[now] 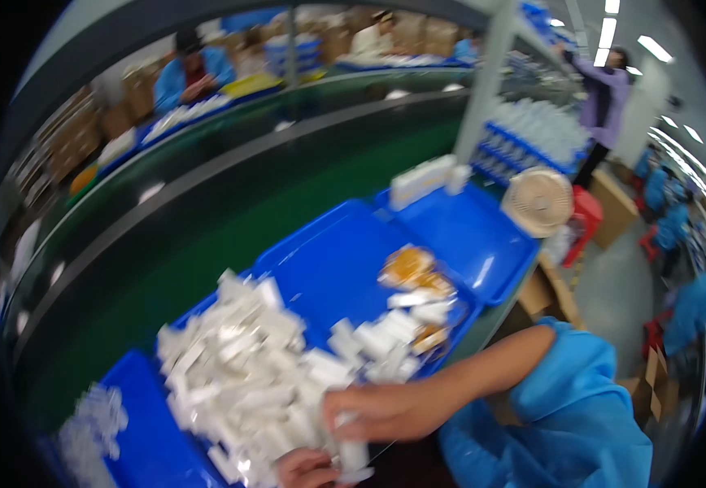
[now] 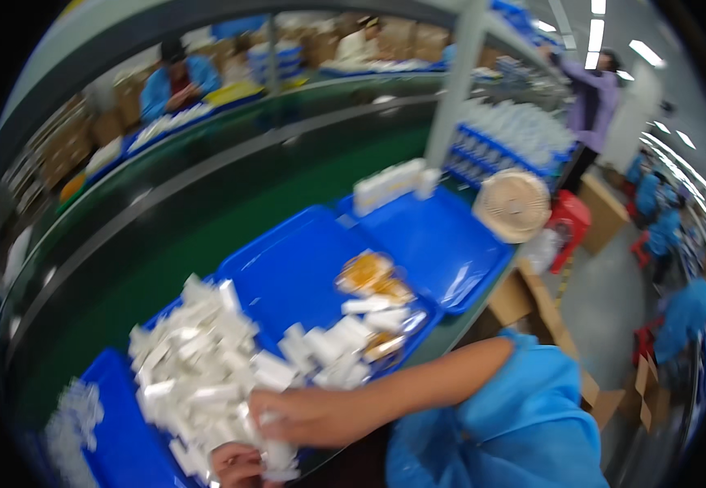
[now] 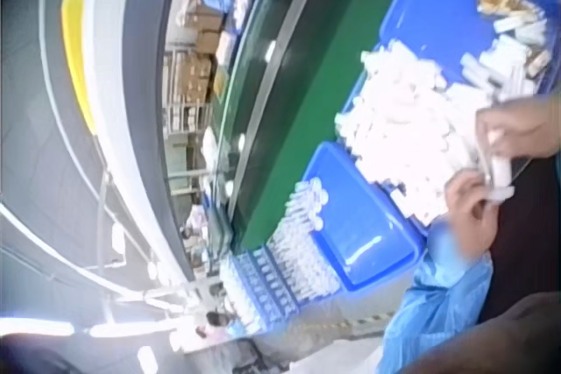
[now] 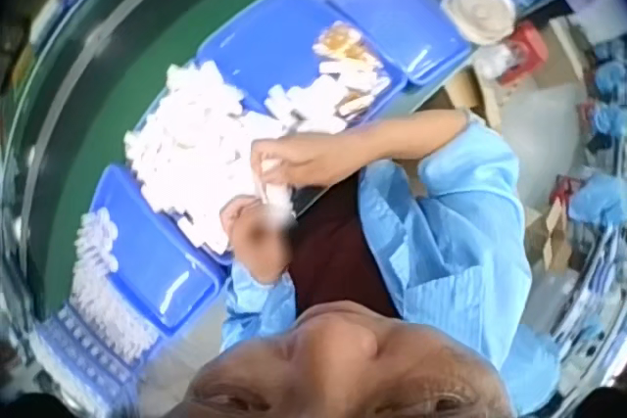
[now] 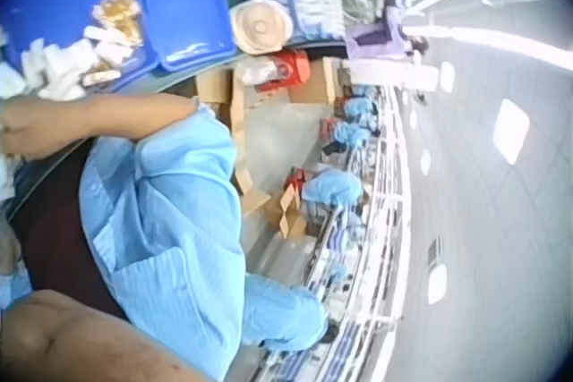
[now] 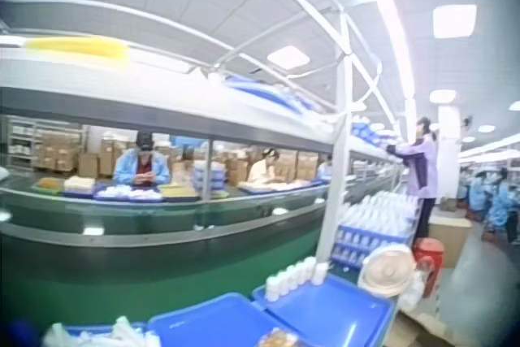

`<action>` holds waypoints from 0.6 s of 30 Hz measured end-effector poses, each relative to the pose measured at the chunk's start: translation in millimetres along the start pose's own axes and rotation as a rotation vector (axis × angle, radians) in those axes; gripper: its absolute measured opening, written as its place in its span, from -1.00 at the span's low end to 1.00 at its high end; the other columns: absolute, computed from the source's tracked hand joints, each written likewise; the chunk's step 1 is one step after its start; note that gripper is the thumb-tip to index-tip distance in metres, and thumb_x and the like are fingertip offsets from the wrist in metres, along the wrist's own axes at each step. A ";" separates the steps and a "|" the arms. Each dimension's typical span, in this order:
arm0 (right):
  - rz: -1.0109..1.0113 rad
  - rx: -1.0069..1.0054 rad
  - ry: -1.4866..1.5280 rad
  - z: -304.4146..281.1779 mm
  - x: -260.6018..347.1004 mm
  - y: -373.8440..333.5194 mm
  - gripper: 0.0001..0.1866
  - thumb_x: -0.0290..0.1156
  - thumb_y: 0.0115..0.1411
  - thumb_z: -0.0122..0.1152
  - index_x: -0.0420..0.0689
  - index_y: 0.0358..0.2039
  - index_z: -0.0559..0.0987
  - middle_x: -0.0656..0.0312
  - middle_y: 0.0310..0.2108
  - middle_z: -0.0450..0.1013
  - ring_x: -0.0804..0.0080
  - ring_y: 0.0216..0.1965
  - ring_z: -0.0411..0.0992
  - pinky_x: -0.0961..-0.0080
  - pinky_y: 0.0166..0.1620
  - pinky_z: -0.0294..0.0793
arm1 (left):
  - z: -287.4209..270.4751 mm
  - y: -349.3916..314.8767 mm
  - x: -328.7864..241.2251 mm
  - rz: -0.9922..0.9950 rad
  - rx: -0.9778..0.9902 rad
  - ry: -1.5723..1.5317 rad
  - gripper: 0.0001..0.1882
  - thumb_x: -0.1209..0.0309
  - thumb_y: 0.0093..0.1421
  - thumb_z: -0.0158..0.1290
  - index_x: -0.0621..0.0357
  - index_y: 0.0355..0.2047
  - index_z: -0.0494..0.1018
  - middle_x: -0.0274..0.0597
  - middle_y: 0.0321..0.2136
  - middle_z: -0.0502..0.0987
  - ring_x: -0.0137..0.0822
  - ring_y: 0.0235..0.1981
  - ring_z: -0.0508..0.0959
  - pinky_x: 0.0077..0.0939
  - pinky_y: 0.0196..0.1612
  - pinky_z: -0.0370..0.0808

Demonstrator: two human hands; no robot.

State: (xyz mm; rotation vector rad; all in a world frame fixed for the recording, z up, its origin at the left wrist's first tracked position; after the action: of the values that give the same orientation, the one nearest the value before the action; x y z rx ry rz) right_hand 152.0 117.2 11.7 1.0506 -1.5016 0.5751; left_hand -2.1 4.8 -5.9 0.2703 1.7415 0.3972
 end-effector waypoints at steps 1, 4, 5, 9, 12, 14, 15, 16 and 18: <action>0.043 0.026 0.008 9.0 2.9 6.2 -0.78 -0.23 0.29 -0.17 -0.11 -0.20 0.25 0.09 -0.50 0.33 0.22 -0.42 0.35 0.37 -0.33 0.29 | -2.5 -4.3 2.4 -0.039 -0.048 -0.031 -0.77 0.64 0.06 0.02 0.23 -0.26 0.28 -0.02 -0.13 0.20 -0.25 -0.22 0.39 -0.41 -0.13 0.40; 0.134 0.191 -0.015 3.2 6.6 21.3 -0.77 -0.22 0.26 -0.11 -0.12 -0.25 0.32 0.09 -0.48 0.36 0.26 -0.42 0.35 0.39 -0.32 0.30 | -6.8 -11.6 3.1 -0.112 -0.077 -0.077 -0.80 0.64 0.06 0.03 0.23 -0.30 0.31 -0.08 -0.19 0.24 -0.28 -0.21 0.37 -0.44 -0.10 0.36; 0.172 0.256 -0.029 -0.3 7.7 26.5 -0.77 -0.22 0.25 -0.09 -0.13 -0.26 0.35 0.08 -0.47 0.37 0.26 -0.42 0.35 0.40 -0.31 0.31 | -4.4 -7.9 2.3 -0.088 -0.077 -0.080 -0.81 0.64 0.05 0.04 0.22 -0.31 0.32 -0.09 -0.20 0.26 -0.29 -0.21 0.37 -0.45 -0.11 0.36; -0.065 0.095 -0.325 -33.1 -16.7 63.5 -0.72 -0.19 0.19 -0.03 -0.14 -0.32 0.49 0.06 -0.38 0.43 0.16 -0.30 0.40 0.33 -0.22 0.37 | -7.0 1.4 7.1 -0.093 -0.140 -0.118 -0.81 0.61 0.06 0.07 0.20 -0.32 0.32 -0.07 -0.16 0.29 -0.26 -0.17 0.37 -0.45 -0.10 0.34; 0.092 -0.263 -0.780 -63.1 -25.4 90.0 -0.72 -0.29 0.10 0.04 -0.22 -0.27 0.50 -0.01 -0.31 0.45 0.03 -0.17 0.40 0.20 -0.15 0.39 | -11.0 -2.8 17.6 -0.065 -0.162 -0.173 -0.80 0.59 0.07 0.07 0.20 -0.30 0.31 0.00 -0.06 0.29 -0.21 -0.11 0.36 -0.42 -0.06 0.34; 0.300 -0.184 -0.941 -72.3 -44.7 105.8 -0.73 -0.37 0.03 0.06 -0.25 -0.28 0.52 -0.03 -0.31 0.47 0.03 -0.21 0.44 0.21 -0.19 0.43 | -12.6 -8.7 21.3 -0.052 -0.142 -0.145 -0.78 0.58 0.07 0.07 0.21 -0.28 0.30 0.04 0.00 0.27 -0.19 -0.07 0.35 -0.39 -0.04 0.33; 0.405 -0.140 -1.018 -75.6 -48.7 112.6 -0.74 -0.41 0.00 0.06 -0.27 -0.29 0.52 -0.05 -0.32 0.47 0.03 -0.22 0.46 0.21 -0.22 0.45 | -14.4 -9.6 22.6 -0.006 -0.141 -0.123 -0.77 0.58 0.07 0.08 0.20 -0.27 0.30 0.05 0.00 0.27 -0.18 -0.06 0.35 -0.38 -0.03 0.33; 0.442 -0.068 -1.013 -76.8 -51.9 118.3 -0.72 -0.41 -0.01 0.07 -0.28 -0.28 0.52 -0.06 -0.32 0.47 0.04 -0.24 0.46 0.21 -0.24 0.45 | -16.8 -9.7 24.0 0.039 -0.141 -0.101 -0.76 0.58 0.07 0.08 0.20 -0.26 0.29 0.06 0.01 0.27 -0.18 -0.05 0.35 -0.37 -0.03 0.33; 0.520 0.078 -0.997 -78.6 -55.0 124.9 -0.69 -0.40 -0.02 0.09 -0.29 -0.26 0.51 -0.08 -0.31 0.47 0.05 -0.27 0.48 0.22 -0.28 0.47 | -17.8 -9.9 23.7 0.062 -0.159 -0.107 -0.76 0.57 0.07 0.09 0.20 -0.26 0.30 0.07 0.00 0.28 -0.17 -0.05 0.35 -0.35 -0.02 0.32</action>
State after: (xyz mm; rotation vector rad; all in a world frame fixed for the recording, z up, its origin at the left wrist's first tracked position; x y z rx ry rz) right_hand 82.3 258.1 1.7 1.0560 -2.6939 0.4731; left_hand -24.1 3.0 -28.1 0.2273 1.5899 0.5537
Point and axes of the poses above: each hand's wrist, its own y-axis towards the middle knuckle, its own z-axis out of the palm, x = y × z, the point moved 2 cm from there along y, towards the middle knuckle
